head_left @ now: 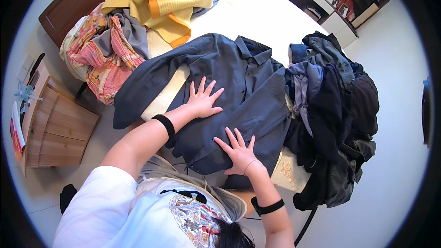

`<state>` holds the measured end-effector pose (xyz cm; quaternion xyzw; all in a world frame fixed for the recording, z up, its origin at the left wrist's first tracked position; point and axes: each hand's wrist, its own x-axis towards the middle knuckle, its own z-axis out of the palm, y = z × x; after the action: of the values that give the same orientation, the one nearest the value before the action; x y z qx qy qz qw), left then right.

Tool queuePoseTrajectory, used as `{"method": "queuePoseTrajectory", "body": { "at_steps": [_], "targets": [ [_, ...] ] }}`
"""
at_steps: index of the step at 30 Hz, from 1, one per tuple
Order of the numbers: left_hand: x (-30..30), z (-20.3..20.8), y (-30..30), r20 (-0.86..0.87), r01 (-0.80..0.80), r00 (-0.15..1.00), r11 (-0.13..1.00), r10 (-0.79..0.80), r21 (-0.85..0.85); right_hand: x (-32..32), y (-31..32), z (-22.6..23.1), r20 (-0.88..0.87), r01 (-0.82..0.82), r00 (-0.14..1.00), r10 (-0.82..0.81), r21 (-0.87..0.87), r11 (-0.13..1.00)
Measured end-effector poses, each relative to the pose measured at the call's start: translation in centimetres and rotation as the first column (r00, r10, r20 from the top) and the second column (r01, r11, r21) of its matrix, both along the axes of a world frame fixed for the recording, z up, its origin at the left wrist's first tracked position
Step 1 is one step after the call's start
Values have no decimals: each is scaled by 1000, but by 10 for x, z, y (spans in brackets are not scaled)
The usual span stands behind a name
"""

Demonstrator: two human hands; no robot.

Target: The person picks up a dark blue shirt from a bed and fastens several buttons on the front by hand before smoothing it out on the mattress.

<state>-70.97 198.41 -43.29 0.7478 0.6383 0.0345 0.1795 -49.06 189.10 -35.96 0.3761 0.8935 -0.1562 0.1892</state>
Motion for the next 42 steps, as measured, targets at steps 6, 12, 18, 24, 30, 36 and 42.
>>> {"method": "queuePoseTrajectory", "body": {
  "at_steps": [6,12,18,24,30,36,42],
  "targets": [
    [-4,9,-1,22,45,999,998,-44,-39,26,-3,-11,-448,68,894,29,198,978],
    [13,25,-5,-85,32,996,986,-18,163,73,11,65,-601,28,799,-9,23,999],
    [44,-3,25,418,33,884,922,-207,387,121,23,116,-36,455,889,-457,-66,888],
    [61,-22,45,538,-319,835,898,116,302,35,91,12,-498,513,726,-475,-68,856],
    [76,-22,54,596,-373,790,884,143,282,-10,153,-66,-566,804,562,-602,203,559],
    [74,-33,55,603,-415,784,848,148,331,-16,157,-74,-603,812,553,-574,238,533],
    [74,-31,52,617,-403,783,818,76,411,-14,157,-69,-513,668,734,-444,430,607]
  ]
}}
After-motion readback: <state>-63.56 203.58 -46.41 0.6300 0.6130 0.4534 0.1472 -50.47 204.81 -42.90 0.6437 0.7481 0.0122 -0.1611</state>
